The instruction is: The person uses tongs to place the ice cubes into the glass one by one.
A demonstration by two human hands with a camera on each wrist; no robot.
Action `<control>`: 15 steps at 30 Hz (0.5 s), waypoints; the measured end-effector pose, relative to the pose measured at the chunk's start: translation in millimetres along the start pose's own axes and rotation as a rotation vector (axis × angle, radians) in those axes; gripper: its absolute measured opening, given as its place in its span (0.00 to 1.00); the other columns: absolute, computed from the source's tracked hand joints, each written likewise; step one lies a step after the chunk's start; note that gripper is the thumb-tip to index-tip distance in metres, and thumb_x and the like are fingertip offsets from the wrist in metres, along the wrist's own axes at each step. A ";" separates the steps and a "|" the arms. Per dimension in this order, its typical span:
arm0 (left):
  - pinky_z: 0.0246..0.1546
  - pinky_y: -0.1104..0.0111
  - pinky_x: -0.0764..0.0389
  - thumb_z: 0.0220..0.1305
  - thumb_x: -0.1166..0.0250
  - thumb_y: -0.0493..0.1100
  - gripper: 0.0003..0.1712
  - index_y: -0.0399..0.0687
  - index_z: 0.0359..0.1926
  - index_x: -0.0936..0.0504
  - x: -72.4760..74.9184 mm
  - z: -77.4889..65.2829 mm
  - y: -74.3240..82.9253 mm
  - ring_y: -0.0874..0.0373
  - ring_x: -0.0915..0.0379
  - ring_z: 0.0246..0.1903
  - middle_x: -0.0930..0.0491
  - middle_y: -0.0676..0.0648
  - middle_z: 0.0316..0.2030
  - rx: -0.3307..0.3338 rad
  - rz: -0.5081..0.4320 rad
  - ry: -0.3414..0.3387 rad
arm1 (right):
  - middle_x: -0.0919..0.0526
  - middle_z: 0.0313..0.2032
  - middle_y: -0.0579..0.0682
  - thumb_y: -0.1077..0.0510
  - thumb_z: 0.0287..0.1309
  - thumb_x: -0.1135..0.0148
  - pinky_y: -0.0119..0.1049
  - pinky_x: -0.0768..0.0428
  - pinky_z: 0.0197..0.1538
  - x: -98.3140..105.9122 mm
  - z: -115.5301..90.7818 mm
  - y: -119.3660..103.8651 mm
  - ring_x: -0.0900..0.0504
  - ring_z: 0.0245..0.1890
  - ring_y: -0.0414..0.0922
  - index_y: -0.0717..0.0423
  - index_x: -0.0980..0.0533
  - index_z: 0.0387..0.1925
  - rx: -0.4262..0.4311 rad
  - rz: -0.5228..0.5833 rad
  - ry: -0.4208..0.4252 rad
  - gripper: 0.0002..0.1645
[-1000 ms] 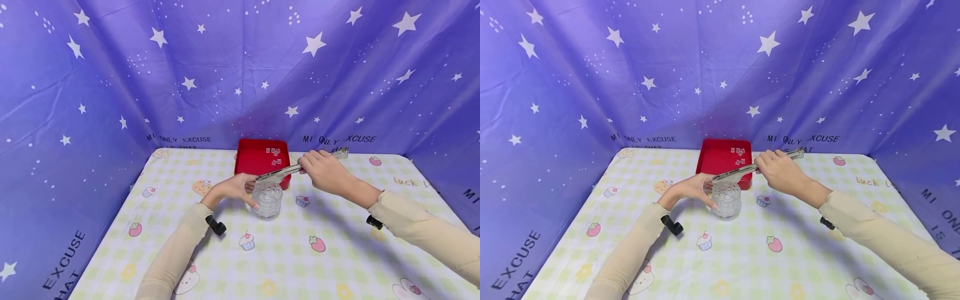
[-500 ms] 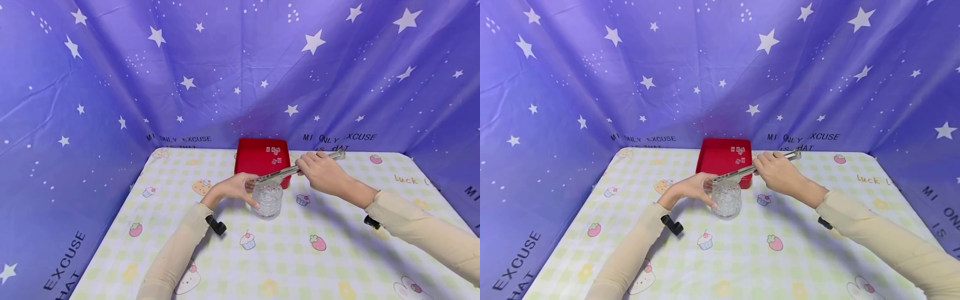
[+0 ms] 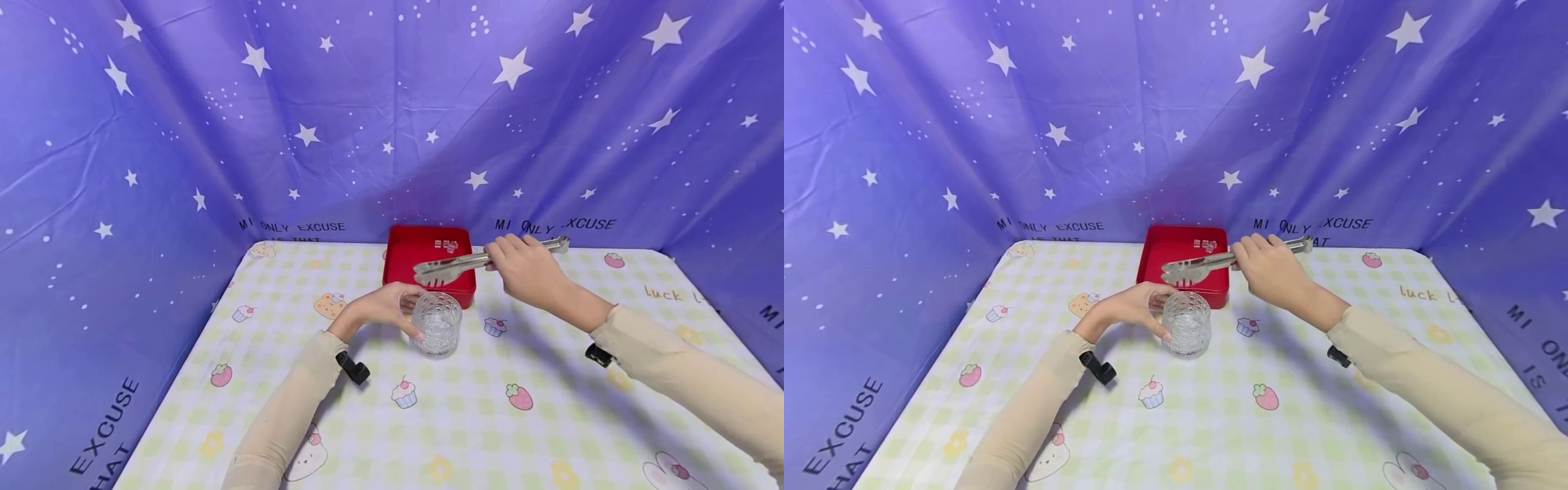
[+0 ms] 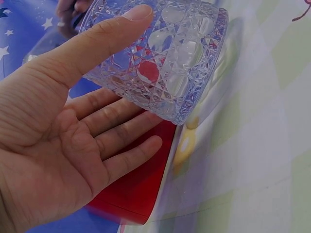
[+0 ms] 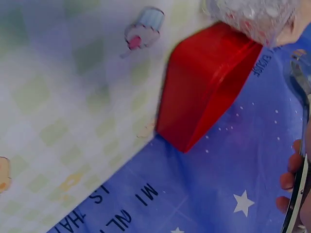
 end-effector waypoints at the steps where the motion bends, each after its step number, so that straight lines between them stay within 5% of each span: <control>1: 0.65 0.66 0.21 0.45 0.17 0.34 0.48 0.37 0.68 0.27 -0.3 0.1 0.5 0.48 0.23 0.62 0.20 0.41 0.62 -0.007 -0.002 -0.001 | 0.26 0.25 0.56 0.57 0.79 0.62 0.40 0.34 0.23 -0.4 2.7 2.9 0.26 0.24 0.54 0.64 0.30 0.34 -0.013 -0.010 0.001 0.19; 6: 0.63 0.68 0.20 0.44 0.17 0.33 0.44 0.40 0.65 0.24 -1.7 0.8 2.0 0.50 0.22 0.60 0.19 0.42 0.60 -0.030 -0.027 -0.011 | 0.24 0.25 0.58 0.64 0.63 0.42 0.42 0.33 0.24 -8.4 16.6 19.1 0.25 0.26 0.56 0.65 0.28 0.33 -0.091 -0.063 -0.028 0.06; 15: 0.63 0.68 0.20 0.45 0.17 0.32 0.43 0.39 0.64 0.24 -1.7 1.1 1.8 0.51 0.22 0.60 0.18 0.42 0.60 -0.033 -0.031 -0.015 | 0.22 0.25 0.58 0.62 0.53 0.27 0.44 0.30 0.26 -37.5 29.8 39.8 0.22 0.27 0.56 0.64 0.25 0.30 -0.174 -0.132 -0.152 0.13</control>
Point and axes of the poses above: each hand's wrist, its own z-axis towards the middle knuckle, its own x-axis out of the back of the hand, y = z × x, the point moved 10 cm from there along z, towards the middle knuckle
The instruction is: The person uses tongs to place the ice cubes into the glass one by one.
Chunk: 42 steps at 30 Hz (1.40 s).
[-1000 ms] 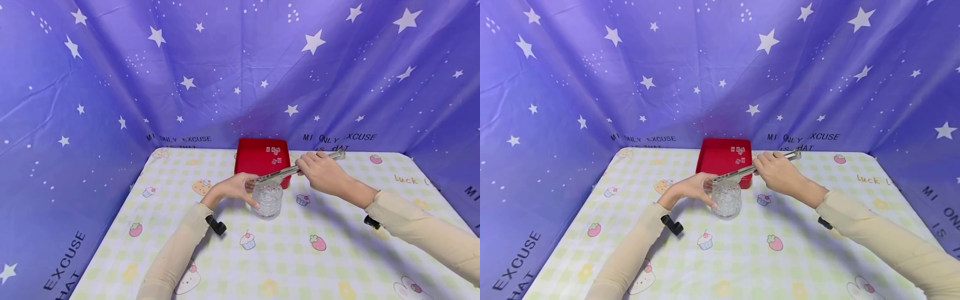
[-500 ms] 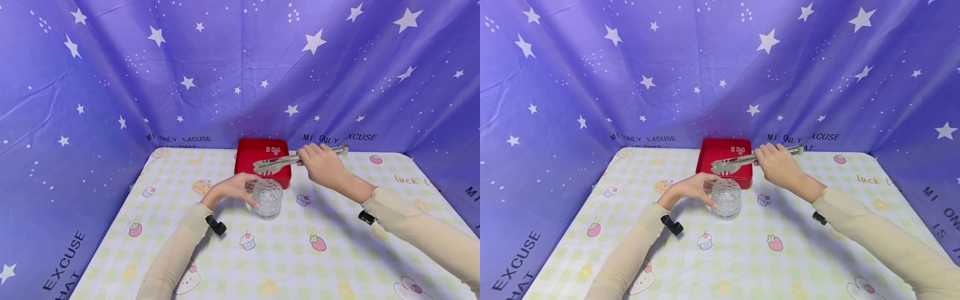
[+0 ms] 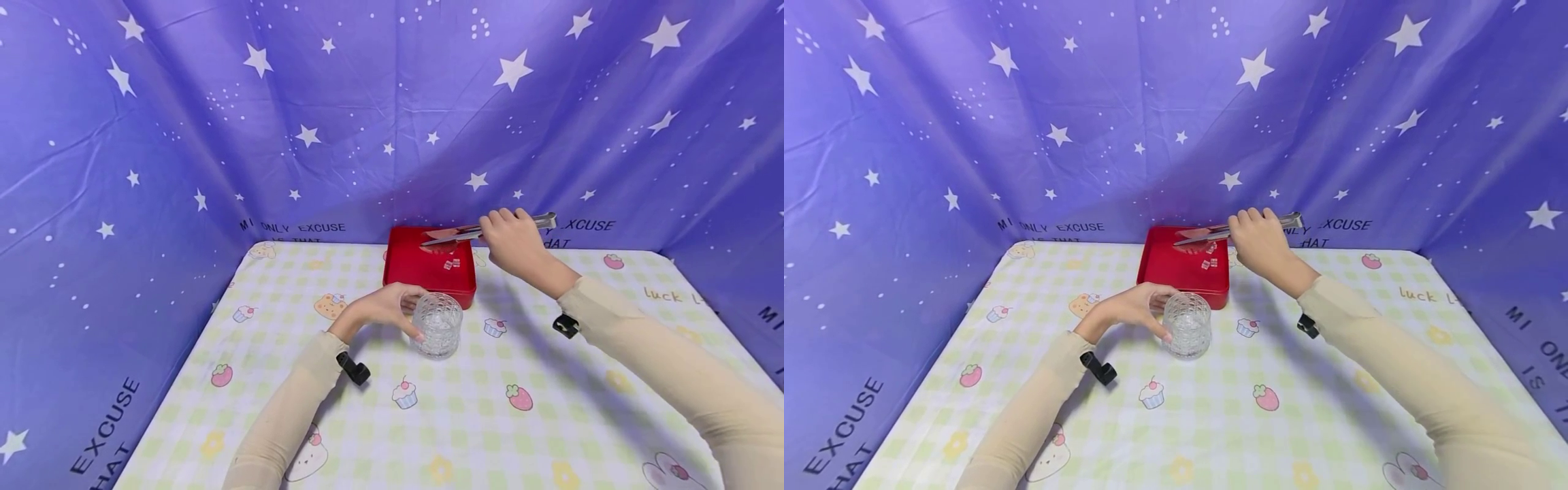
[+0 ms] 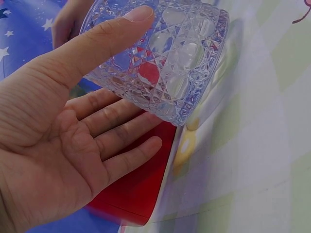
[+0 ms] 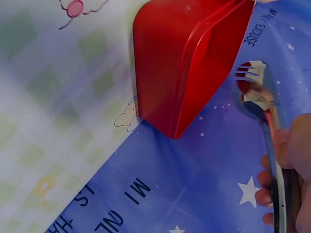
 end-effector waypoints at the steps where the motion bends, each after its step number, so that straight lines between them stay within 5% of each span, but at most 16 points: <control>1: 0.63 0.68 0.20 0.45 0.17 0.32 0.43 0.39 0.65 0.24 -0.1 -0.1 0.1 0.51 0.22 0.60 0.18 0.42 0.60 -0.001 0.002 -0.001 | 0.22 0.24 0.58 0.62 0.52 0.27 0.44 0.30 0.26 -3.7 1.4 1.2 0.22 0.27 0.56 0.64 0.25 0.29 -0.007 -0.001 -0.016 0.13; 15: 0.62 0.69 0.19 0.44 0.17 0.32 0.43 0.39 0.64 0.23 -0.8 0.3 1.1 0.52 0.21 0.59 0.18 0.42 0.59 -0.005 -0.001 -0.003 | 0.21 0.21 0.57 0.65 0.46 0.32 0.45 0.23 0.25 -43.5 6.7 1.9 0.21 0.23 0.54 0.63 0.25 0.23 -0.078 0.006 -0.343 0.08; 42: 0.63 0.69 0.20 0.44 0.18 0.32 0.43 0.40 0.64 0.23 -0.3 -1.2 2.8 0.52 0.22 0.60 0.19 0.42 0.60 -0.008 0.001 -0.004 | 0.30 0.15 0.50 0.65 0.54 0.37 0.41 0.26 0.16 -69.6 -3.4 -10.1 0.32 0.16 0.46 0.58 0.29 0.17 -0.094 0.029 -0.447 0.14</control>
Point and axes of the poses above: each hand's wrist, its own z-axis towards the middle knuckle, its own x-axis out of the back of the hand, y = z × x, the point moved 10 cm from there along z, towards the middle knuckle
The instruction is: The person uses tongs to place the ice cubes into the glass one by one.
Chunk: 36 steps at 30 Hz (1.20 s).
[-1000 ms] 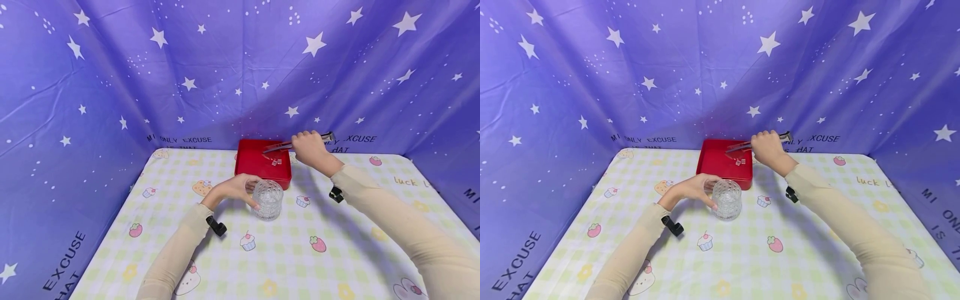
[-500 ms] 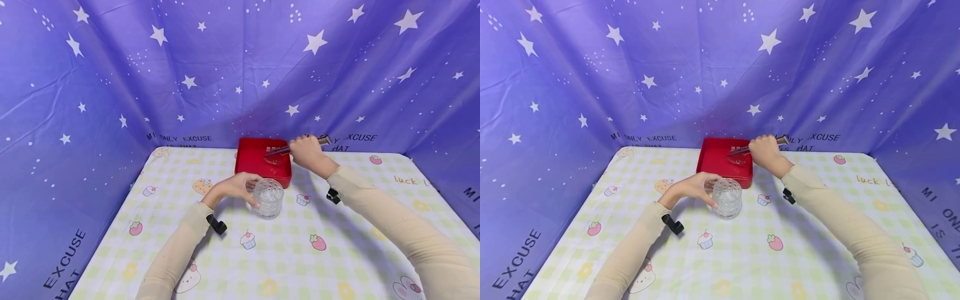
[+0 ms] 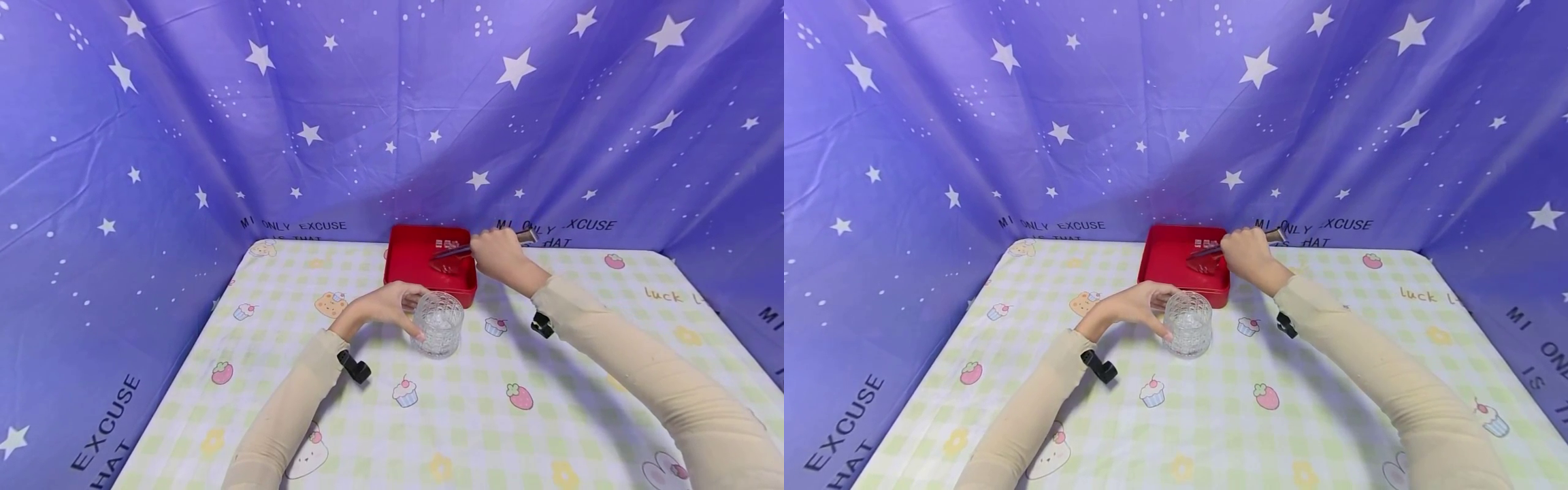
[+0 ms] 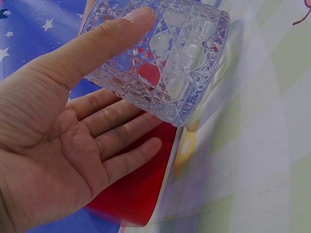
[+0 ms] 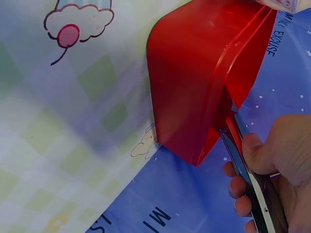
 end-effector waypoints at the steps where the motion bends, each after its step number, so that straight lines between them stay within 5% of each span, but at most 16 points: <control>1: 0.63 0.69 0.20 0.44 0.17 0.32 0.43 0.40 0.64 0.23 0.2 0.1 0.2 0.52 0.22 0.59 0.19 0.42 0.60 0.000 0.002 0.001 | 0.30 0.15 0.50 0.65 0.54 0.37 0.41 0.26 0.16 -0.8 -0.1 0.4 0.32 0.16 0.46 0.59 0.29 0.17 -0.003 0.002 -0.001 0.13; 8: 0.63 0.68 0.20 0.44 0.17 0.32 0.43 0.40 0.64 0.23 0.5 0.0 0.5 0.52 0.21 0.59 0.18 0.42 0.59 0.002 0.003 0.005 | 0.31 0.16 0.50 0.66 0.53 0.38 0.40 0.28 0.16 -9.0 -2.4 5.7 0.32 0.17 0.47 0.60 0.28 0.21 -0.033 0.019 -0.031 0.09; 14: 0.63 0.69 0.20 0.44 0.17 0.33 0.43 0.40 0.64 0.23 0.3 -0.5 -0.2 0.52 0.22 0.60 0.18 0.41 0.59 0.003 -0.002 0.002 | 0.28 0.16 0.52 0.68 0.53 0.38 0.42 0.26 0.16 -4.9 -2.8 6.7 0.29 0.17 0.48 0.61 0.27 0.22 -0.029 0.020 0.022 0.07; 25: 0.63 0.69 0.20 0.44 0.17 0.32 0.44 0.40 0.65 0.23 0.2 0.7 -2.0 0.52 0.21 0.59 0.18 0.42 0.59 0.005 -0.003 0.004 | 0.20 0.21 0.58 0.67 0.49 0.34 0.47 0.22 0.23 31.4 -1.7 6.1 0.20 0.22 0.56 0.63 0.26 0.25 -0.005 0.009 0.232 0.07; 36: 0.63 0.69 0.20 0.44 0.18 0.32 0.42 0.39 0.64 0.23 0.3 1.0 -3.3 0.52 0.21 0.59 0.18 0.41 0.58 -0.006 -0.015 -0.002 | 0.25 0.19 0.57 0.64 0.59 0.36 0.43 0.28 0.19 68.9 -19.7 14.4 0.24 0.19 0.56 0.63 0.29 0.27 0.025 0.043 0.433 0.10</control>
Point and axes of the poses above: each hand's wrist, its own z-axis towards the middle knuckle, its own x-axis out of the back of the hand, y = z × x, the point moved 10 cm from there along z, towards the middle knuckle
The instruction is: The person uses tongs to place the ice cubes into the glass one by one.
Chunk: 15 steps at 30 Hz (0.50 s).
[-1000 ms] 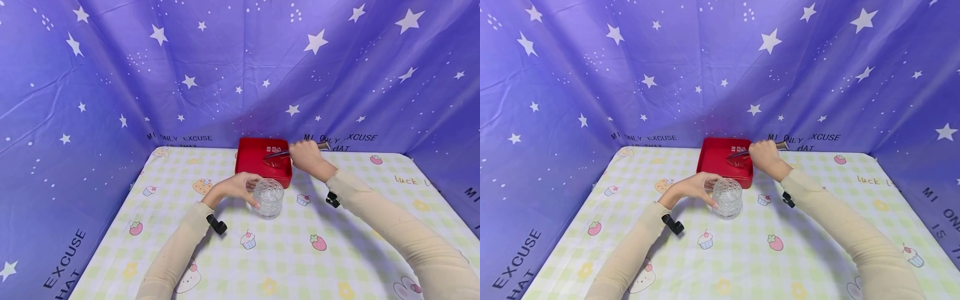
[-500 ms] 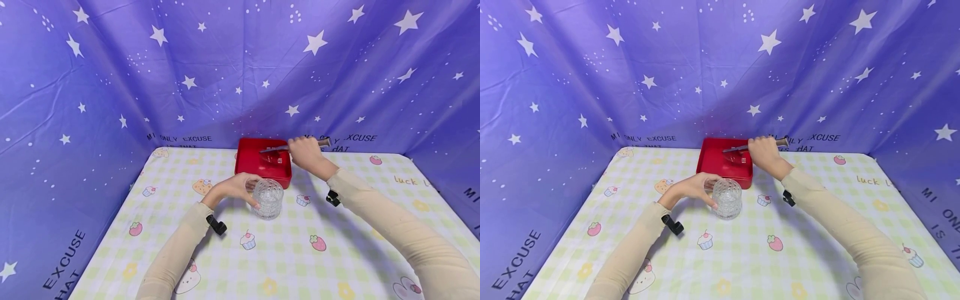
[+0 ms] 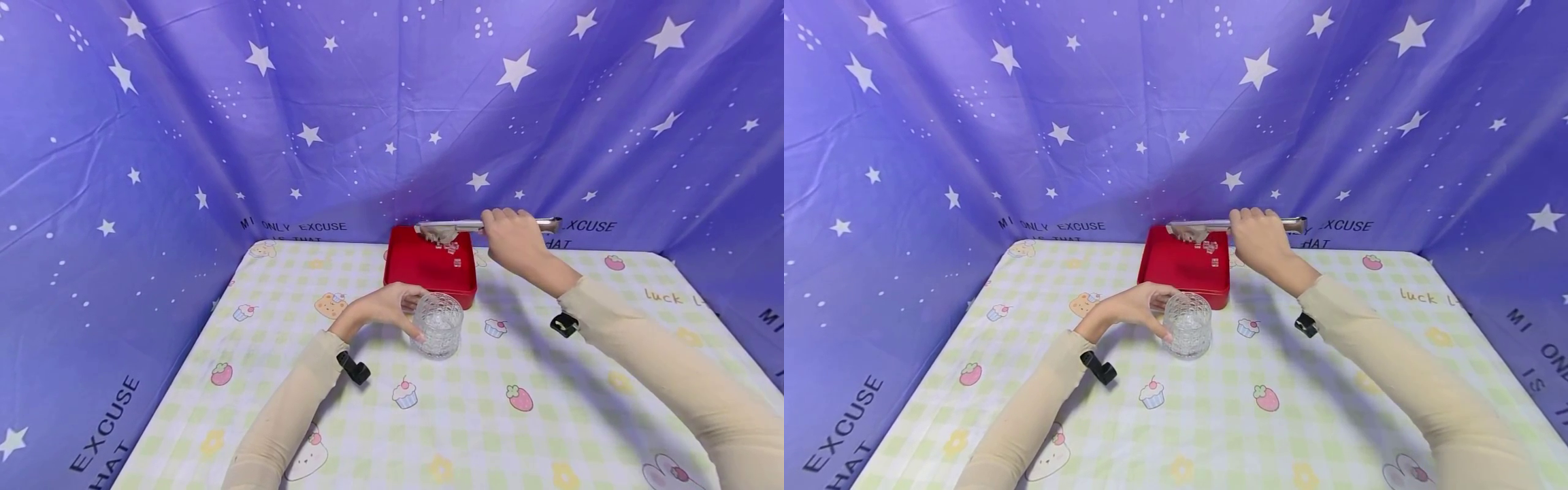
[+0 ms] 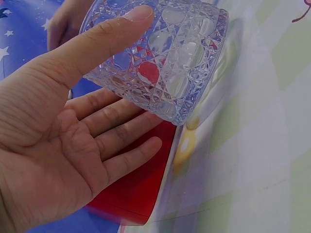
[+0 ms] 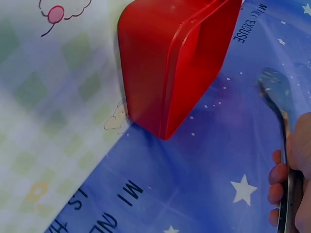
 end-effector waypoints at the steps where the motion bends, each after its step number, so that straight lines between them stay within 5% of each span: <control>1: 0.63 0.69 0.20 0.44 0.18 0.31 0.42 0.39 0.64 0.23 -0.1 0.2 0.1 0.52 0.21 0.59 0.18 0.41 0.59 -0.003 -0.006 -0.001 | 0.26 0.19 0.57 0.64 0.60 0.37 0.43 0.29 0.19 4.5 -1.2 0.5 0.25 0.19 0.56 0.63 0.29 0.27 0.005 0.009 0.023 0.10; 11: 0.62 0.69 0.20 0.44 0.18 0.31 0.42 0.38 0.63 0.23 -0.3 0.7 -0.6 0.53 0.21 0.59 0.18 0.41 0.58 -0.012 -0.006 -0.009 | 0.30 0.19 0.55 0.63 0.67 0.42 0.41 0.35 0.17 39.1 -18.2 -0.9 0.31 0.17 0.54 0.65 0.30 0.30 0.079 0.108 0.195 0.10; 15: 0.62 0.69 0.20 0.44 0.18 0.30 0.42 0.38 0.63 0.23 -0.3 1.0 -0.7 0.53 0.20 0.58 0.17 0.41 0.58 -0.008 -0.009 -0.007 | 0.31 0.19 0.55 0.59 0.75 0.51 0.40 0.35 0.17 44.7 -26.5 -4.5 0.33 0.17 0.52 0.65 0.31 0.30 0.122 0.132 0.218 0.16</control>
Point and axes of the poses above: each hand's wrist, its own z-axis towards the middle knuckle, its own x-axis out of the back of the hand, y = z × x, the point moved 10 cm from there along z, towards the middle knuckle
